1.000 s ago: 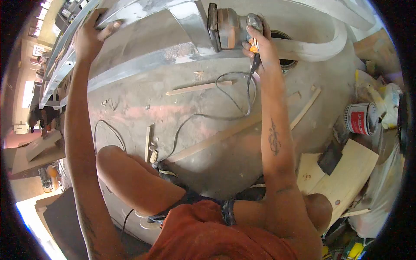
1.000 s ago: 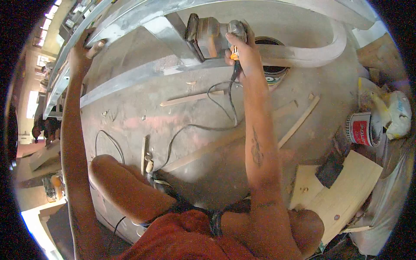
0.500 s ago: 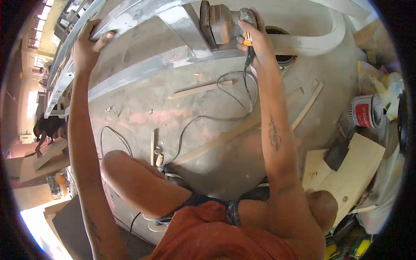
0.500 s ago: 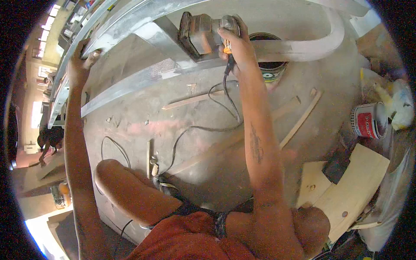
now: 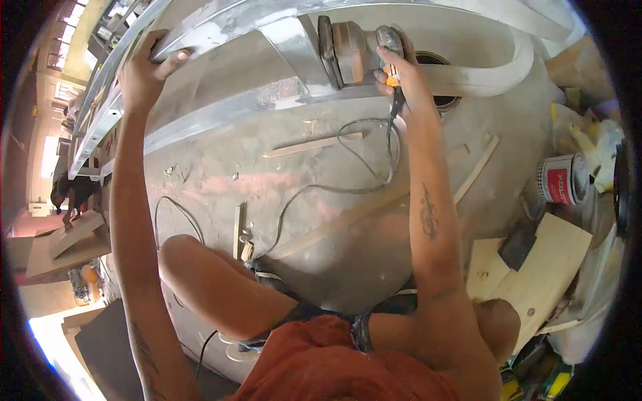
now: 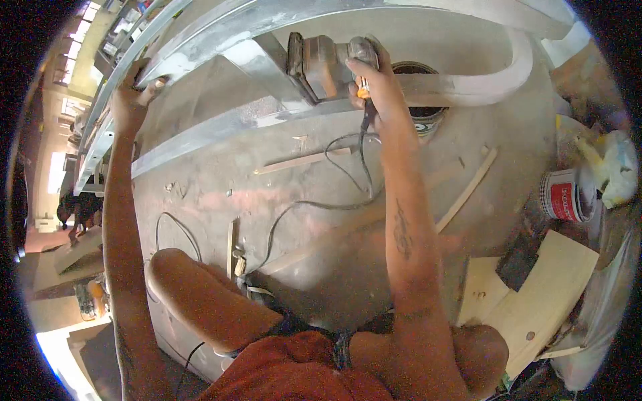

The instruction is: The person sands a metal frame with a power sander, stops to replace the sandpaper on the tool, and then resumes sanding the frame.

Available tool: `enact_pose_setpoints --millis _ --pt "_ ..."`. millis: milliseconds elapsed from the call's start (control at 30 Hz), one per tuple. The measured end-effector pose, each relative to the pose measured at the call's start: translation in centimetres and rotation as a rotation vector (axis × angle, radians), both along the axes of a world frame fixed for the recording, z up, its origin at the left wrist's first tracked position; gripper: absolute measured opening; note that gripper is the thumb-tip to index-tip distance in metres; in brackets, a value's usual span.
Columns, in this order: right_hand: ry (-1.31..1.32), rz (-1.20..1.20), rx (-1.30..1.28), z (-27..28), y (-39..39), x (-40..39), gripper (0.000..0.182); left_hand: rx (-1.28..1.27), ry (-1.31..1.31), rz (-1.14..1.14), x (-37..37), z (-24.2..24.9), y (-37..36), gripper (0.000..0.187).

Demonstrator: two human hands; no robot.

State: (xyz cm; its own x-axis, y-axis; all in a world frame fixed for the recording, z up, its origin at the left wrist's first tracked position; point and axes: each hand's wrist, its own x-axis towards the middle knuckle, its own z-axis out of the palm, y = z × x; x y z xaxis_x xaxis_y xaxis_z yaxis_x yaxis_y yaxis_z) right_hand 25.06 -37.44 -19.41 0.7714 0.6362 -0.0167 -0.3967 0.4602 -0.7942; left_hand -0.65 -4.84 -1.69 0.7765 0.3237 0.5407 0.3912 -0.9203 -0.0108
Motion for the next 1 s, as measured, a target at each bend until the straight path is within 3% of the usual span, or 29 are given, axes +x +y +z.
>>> enact_pose_setpoints --millis 167,333,400,467,500,533,600,667,700,800,900,1000 --pt "-0.014 0.004 -0.007 0.0 1.0 0.8 0.071 0.045 -0.028 0.002 -0.1 -0.2 0.3 0.085" --pt "0.058 -0.225 0.054 -1.9 1.6 2.6 0.07 0.012 0.006 0.064 -0.1 0.1 -0.6 0.082" --pt "0.061 -0.215 0.038 0.3 -1.1 2.0 0.065 -0.013 0.016 0.099 -0.1 0.1 -0.9 0.082" --pt "-0.014 -0.186 -0.219 1.4 -4.1 2.3 0.064 0.075 -0.002 0.096 0.0 -0.1 -0.9 0.083" --pt "-0.033 -0.178 -0.225 2.5 -5.1 1.3 0.064 0.098 -0.039 0.066 0.0 -0.1 -1.5 0.087" --pt "-0.166 -0.257 -0.243 4.0 -6.1 -0.2 0.063 0.092 -0.061 0.079 0.2 0.1 -2.1 0.087" --pt "-0.314 -0.311 -0.268 6.5 -7.8 -2.6 0.062 0.002 -0.001 0.132 -0.1 0.3 -3.4 0.06" --pt "-0.506 -0.132 -0.545 8.8 -9.6 -4.6 0.07 -0.09 0.033 0.167 -0.5 1.6 -5.2 0.07" --pt "-0.529 -0.124 -0.55 9.8 -9.4 -5.8 0.07 -0.155 0.066 0.18 -0.6 2.3 -5.6 0.08" --pt "-0.799 -0.018 -0.659 12.0 -7.0 -10.7 0.07 -0.146 0.022 0.085 -1.2 2.1 -5.2 0.083" --pt "-0.757 0.156 -0.604 12.9 -1.7 -16.8 0.067 -0.031 -0.049 -0.093 -2.0 1.7 -4.2 0.073" --pt "-1.192 0.138 -0.637 11.8 5.0 -19.4 0.065 0.011 -0.11 -0.208 -2.4 0.9 -2.9 0.063"
